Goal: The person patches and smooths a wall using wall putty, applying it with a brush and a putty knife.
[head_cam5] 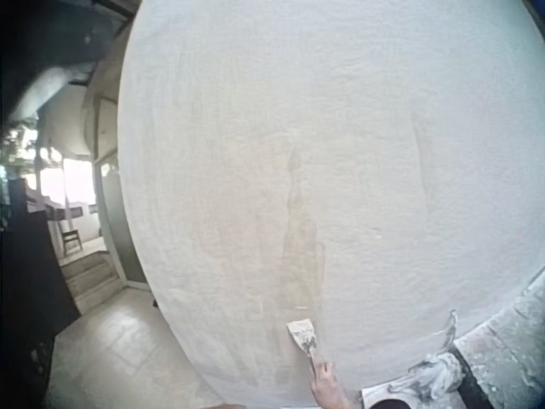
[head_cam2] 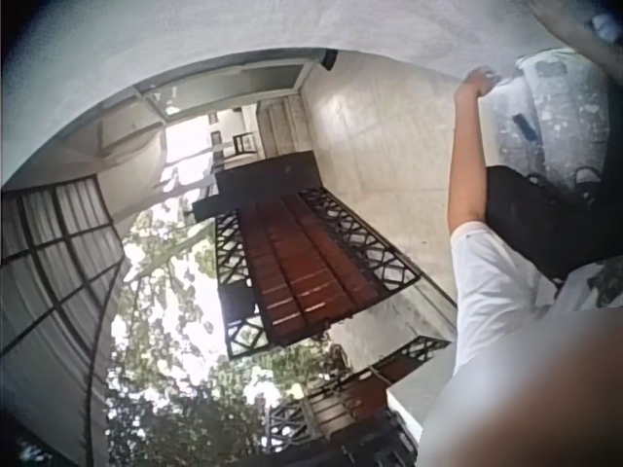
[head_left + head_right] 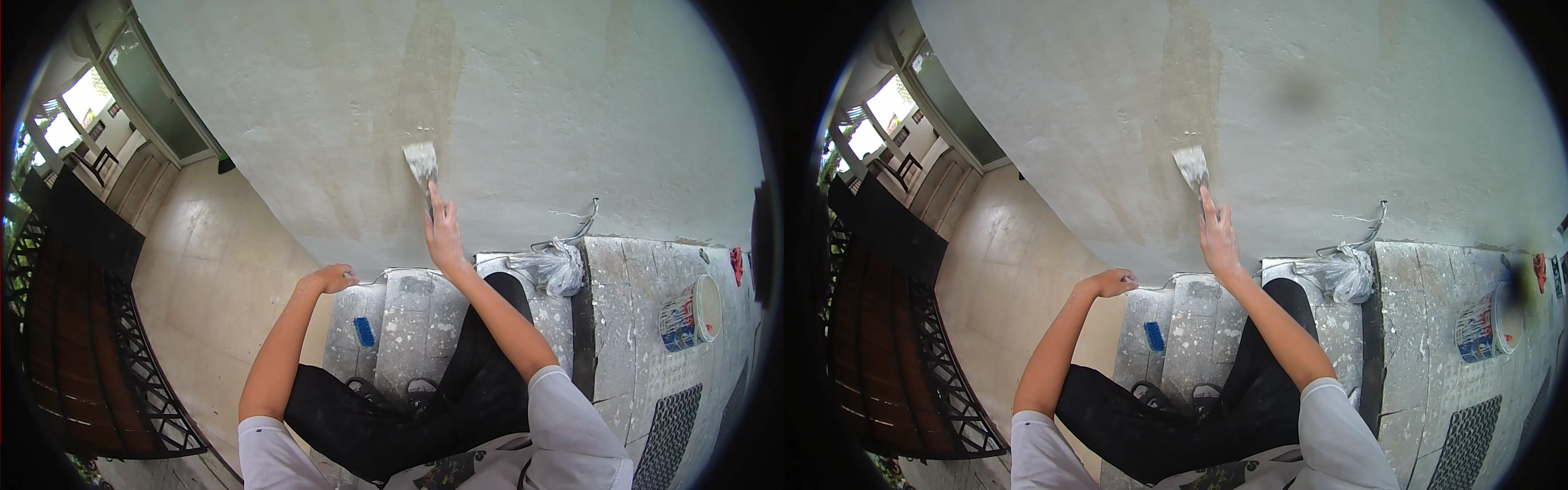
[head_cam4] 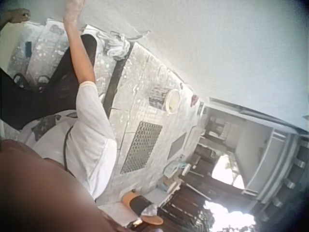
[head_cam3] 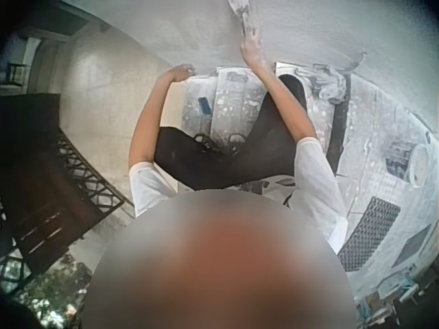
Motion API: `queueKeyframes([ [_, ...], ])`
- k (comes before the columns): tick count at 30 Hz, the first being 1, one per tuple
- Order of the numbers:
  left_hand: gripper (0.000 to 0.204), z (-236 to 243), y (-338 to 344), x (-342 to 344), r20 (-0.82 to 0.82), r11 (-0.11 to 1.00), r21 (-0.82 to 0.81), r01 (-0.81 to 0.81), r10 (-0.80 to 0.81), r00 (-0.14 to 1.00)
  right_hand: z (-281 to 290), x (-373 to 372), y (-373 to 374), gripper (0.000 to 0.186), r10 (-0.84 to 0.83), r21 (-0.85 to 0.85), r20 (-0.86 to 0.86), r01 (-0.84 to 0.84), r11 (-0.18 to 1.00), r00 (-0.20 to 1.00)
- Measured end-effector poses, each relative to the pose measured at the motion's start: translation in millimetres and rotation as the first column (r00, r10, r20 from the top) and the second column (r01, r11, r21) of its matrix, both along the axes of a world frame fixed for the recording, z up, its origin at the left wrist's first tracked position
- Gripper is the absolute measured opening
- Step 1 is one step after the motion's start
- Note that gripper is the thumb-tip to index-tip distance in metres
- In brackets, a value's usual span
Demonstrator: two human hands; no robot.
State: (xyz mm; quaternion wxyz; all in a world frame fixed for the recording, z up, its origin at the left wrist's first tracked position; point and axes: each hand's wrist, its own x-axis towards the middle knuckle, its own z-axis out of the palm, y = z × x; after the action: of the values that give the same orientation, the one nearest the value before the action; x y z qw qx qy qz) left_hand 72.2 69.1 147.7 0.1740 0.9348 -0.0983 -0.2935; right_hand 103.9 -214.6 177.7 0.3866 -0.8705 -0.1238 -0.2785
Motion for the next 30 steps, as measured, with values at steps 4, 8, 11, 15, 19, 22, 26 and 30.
queueKeyframes([
  [4,0.046,-5,10,-4,0.004,1.0,0.018,-0.018,0.018,1.0,-70,-41,4,0.064,0.069,-0.11,-0.182,-0.09,0.99,0.981],
  [8,0.047,4,8,-3,-0.052,0.999,0.007,-0.05,0.051,0.997,-21,-46,3,0.064,0.147,-0.139,-0.02,-0.148,0.979,0.989],
  [11,0.046,2,8,-4,-0.052,0.999,0.025,-0.033,0.034,0.998,32,-25,-6,0.062,0.105,-0.099,0.072,-0.098,0.99,0.992],
  [15,0.046,-2,9,-2,0.004,1.0,0.015,-0.004,0.004,1.0,50,-10,-21,0.066,0.041,-0.167,0.086,-0.026,0.986,0.995],
  [19,0.046,1,5,-5,0.011,1.0,0.006,-0.01,0.01,1.0,4,-26,-45,0.073,0.15,-0.51,-0.229,-0.25,0.823,0.962],
  [22,0.046,5,4,-7,0.017,1.0,-0.016,-0.015,0.015,1.0,-1,-38,-80,0.073,0.272,-0.661,-0.182,-0.323,0.677,0.945],
  [26,0.045,4,4,-5,-0.014,1.0,-0.002,-0.027,0.027,1.0,56,-27,-116,0.07,0.248,-0.677,0.081,-0.129,0.724,0.965],
  [30,0.044,-9,10,-1,0.009,0.998,0.057,0.007,-0.008,1.0,125,0,-126,0.069,0.226,-0.685,0.275,0.026,0.728,0.934],
])
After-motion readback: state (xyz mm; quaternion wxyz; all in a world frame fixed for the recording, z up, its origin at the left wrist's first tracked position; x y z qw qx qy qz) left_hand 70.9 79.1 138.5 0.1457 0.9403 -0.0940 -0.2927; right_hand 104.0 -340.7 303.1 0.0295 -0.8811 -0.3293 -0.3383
